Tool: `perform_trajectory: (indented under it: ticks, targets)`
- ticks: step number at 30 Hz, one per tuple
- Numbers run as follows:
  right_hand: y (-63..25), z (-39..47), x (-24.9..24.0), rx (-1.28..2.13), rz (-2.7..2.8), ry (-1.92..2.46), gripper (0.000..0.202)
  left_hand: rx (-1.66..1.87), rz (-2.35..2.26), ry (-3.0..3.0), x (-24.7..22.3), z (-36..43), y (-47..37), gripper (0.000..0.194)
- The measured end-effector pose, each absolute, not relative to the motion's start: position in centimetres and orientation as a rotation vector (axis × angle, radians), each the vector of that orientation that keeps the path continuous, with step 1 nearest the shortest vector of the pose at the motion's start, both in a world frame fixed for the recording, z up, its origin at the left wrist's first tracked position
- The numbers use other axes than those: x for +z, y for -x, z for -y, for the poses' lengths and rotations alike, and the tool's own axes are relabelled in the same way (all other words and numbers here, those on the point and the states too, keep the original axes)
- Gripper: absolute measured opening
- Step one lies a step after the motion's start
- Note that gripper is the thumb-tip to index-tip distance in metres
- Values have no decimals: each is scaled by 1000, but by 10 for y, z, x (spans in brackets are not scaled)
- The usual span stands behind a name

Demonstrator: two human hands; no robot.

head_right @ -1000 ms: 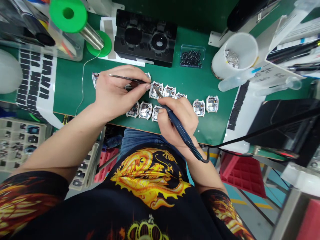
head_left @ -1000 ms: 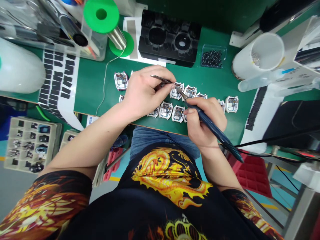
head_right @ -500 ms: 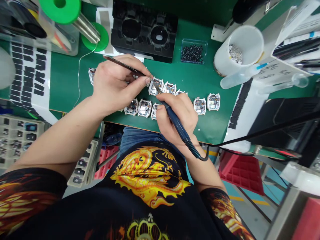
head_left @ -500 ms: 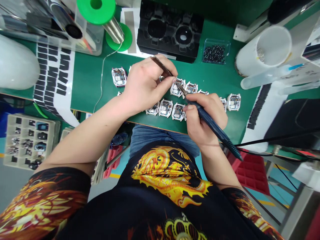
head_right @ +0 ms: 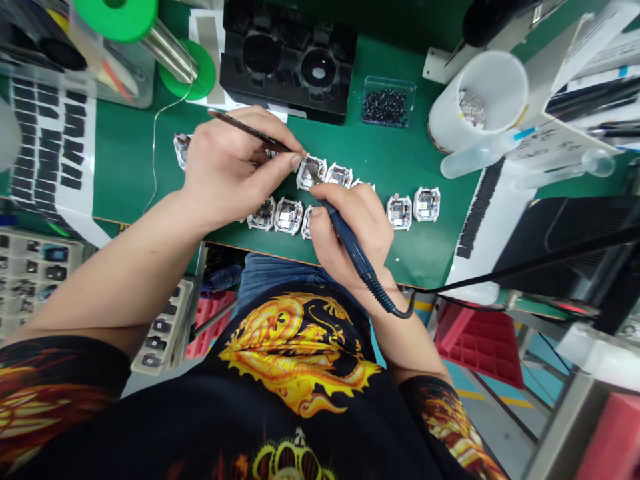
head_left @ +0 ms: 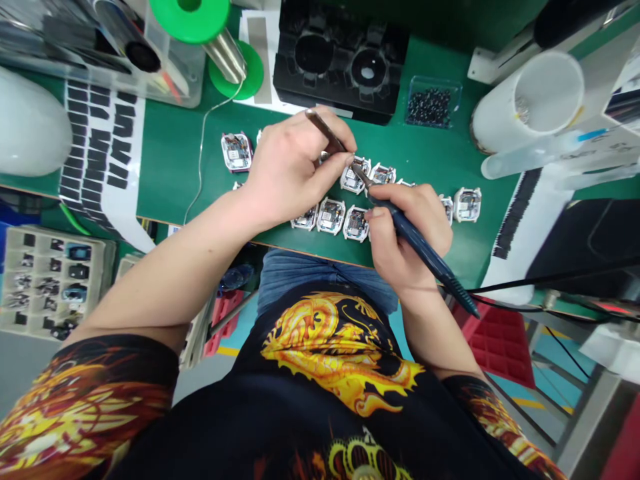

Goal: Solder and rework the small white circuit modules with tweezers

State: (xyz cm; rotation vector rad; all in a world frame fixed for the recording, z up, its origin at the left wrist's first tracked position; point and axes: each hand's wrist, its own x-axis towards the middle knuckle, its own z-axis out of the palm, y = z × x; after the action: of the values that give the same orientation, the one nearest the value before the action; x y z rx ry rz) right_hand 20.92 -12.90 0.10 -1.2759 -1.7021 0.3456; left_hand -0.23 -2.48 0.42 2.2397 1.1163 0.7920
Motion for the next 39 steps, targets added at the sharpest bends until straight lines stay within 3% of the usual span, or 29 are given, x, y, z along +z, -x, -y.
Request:
perform_trajectory:
  ticks: [28, 39]
  targets:
    - [-208, 130, 5, 297, 1648, 1206, 19, 721, -1114, -2364, 16, 21, 4, 19]
    - [-207, 130, 6, 218, 1641, 1251, 16, 1075, -1155, -1822, 15, 27, 8, 17]
